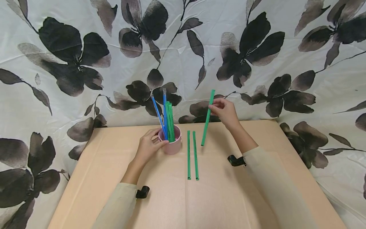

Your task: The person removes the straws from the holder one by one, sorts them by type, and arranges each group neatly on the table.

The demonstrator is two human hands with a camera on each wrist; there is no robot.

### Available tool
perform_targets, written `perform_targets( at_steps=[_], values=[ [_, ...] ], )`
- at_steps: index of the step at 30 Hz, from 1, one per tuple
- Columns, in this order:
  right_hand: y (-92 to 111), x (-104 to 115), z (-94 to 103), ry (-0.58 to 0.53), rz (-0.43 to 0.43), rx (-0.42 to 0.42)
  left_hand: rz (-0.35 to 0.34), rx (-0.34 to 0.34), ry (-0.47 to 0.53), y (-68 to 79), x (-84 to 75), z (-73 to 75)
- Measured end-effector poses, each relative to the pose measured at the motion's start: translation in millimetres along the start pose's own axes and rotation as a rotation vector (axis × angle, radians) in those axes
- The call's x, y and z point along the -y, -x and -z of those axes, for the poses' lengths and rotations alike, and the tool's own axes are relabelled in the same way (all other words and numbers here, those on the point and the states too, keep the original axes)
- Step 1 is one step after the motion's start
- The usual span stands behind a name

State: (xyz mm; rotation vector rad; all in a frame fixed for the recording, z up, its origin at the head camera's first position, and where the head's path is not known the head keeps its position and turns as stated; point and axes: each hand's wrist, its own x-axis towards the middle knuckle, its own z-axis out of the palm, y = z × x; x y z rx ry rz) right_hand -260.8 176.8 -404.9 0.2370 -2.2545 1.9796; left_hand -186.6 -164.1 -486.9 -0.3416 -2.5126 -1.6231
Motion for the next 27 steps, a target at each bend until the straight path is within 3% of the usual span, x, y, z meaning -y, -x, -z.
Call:
perform_targets(
  at_steps=[7, 15, 22, 27],
  values=[
    [7, -31, 3.3, 0.043, -0.086, 0.022, -0.007, -0.008, -0.002, -2.5, -0.9, -1.2],
    [16, -68, -6.3, 0.224, -0.191, 0.065, 0.002, -0.009, 0.004, -4.6, 1.2, -2.6],
    [18, -89, -15.6, 0.332, -0.256, 0.098, 0.007, -0.015, -0.007, -7.6, 1.0, -4.5],
    [21, -100, -22.5, 0.340, -0.312, 0.128, 0.009, -0.020, -0.004, -8.6, 0.2, -5.5]
  ],
)
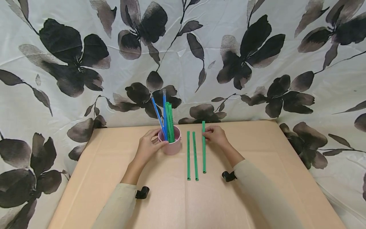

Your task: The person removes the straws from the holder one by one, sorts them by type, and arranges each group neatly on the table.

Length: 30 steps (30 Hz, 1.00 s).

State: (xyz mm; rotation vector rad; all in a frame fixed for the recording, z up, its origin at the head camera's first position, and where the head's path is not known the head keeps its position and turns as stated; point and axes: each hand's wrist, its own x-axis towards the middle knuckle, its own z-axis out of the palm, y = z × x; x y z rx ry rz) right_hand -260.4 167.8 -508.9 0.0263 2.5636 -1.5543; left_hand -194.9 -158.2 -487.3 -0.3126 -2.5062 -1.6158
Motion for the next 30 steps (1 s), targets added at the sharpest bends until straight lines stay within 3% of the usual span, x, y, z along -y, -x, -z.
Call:
perform_targets(
  at_steps=[10, 30],
  values=[
    [0, -13, -18.0, 0.017, -0.094, 0.024, -0.006, -0.002, 0.007, 0.5, -0.7, 0.5],
    [5, -7, -34.6, 0.258, -0.066, -0.014, -0.015, -0.009, 0.015, 0.9, 0.6, -0.1]
  ],
)
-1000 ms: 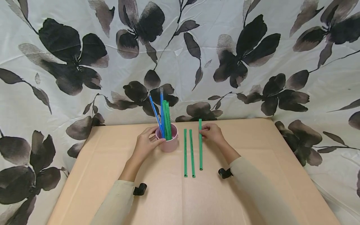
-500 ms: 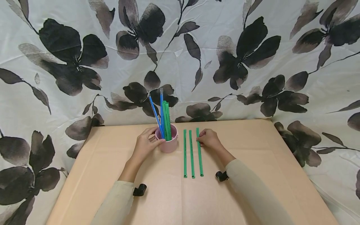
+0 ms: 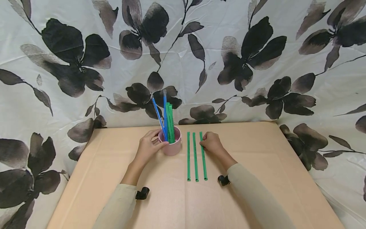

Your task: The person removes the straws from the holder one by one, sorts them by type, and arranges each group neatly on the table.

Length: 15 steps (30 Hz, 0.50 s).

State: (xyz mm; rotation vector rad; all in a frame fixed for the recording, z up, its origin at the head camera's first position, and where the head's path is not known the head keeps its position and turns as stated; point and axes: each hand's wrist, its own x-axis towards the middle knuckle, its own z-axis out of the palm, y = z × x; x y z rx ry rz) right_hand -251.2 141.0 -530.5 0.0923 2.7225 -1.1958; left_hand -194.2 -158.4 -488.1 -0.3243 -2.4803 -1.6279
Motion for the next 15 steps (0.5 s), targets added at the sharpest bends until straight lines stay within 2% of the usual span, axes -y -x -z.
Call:
perform_targets(
  at_steps=[8, 15],
  values=[
    [2.4, -1.9, -3.0, 0.023, 0.007, -0.034, 0.001, -0.001, -0.018, 0.1, -0.8, 0.4],
    [4.2, -5.4, -2.3, 0.022, 0.012, -0.027, 0.000, 0.003, -0.005, -0.2, 0.1, -0.3]
  ],
)
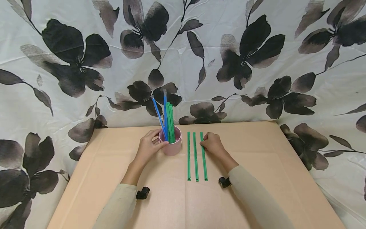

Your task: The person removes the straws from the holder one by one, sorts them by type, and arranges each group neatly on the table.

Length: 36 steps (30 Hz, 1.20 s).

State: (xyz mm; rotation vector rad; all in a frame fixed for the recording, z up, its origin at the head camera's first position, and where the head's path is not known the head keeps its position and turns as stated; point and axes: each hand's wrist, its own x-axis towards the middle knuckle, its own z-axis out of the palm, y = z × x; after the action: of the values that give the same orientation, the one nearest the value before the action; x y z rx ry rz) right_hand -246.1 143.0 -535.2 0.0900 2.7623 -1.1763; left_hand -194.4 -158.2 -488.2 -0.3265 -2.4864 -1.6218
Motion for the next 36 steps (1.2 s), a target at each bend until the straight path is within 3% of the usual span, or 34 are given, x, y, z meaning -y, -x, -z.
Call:
perform_targets(
  at_steps=[8, 15, 24, 31, 36],
  values=[
    [-4, 5, 11.9, 0.036, 0.133, -0.057, 0.016, -0.001, 0.010, -0.3, 0.9, -1.0],
    [-10, 24, 22.0, -0.046, 0.246, -0.071, 0.014, -0.007, -0.002, -1.0, 2.1, -1.7],
    [-23, 60, 24.5, -0.237, 0.402, -0.025, 0.005, -0.013, -0.004, -2.7, 3.1, -3.4],
    [-27, 94, 17.2, -0.371, 0.429, 0.033, -0.014, -0.021, 0.000, -4.8, 3.4, -4.6],
    [-30, 113, 6.9, -0.397, 0.426, 0.053, -0.020, -0.022, 0.015, -5.2, 4.0, -4.0]
  ],
)
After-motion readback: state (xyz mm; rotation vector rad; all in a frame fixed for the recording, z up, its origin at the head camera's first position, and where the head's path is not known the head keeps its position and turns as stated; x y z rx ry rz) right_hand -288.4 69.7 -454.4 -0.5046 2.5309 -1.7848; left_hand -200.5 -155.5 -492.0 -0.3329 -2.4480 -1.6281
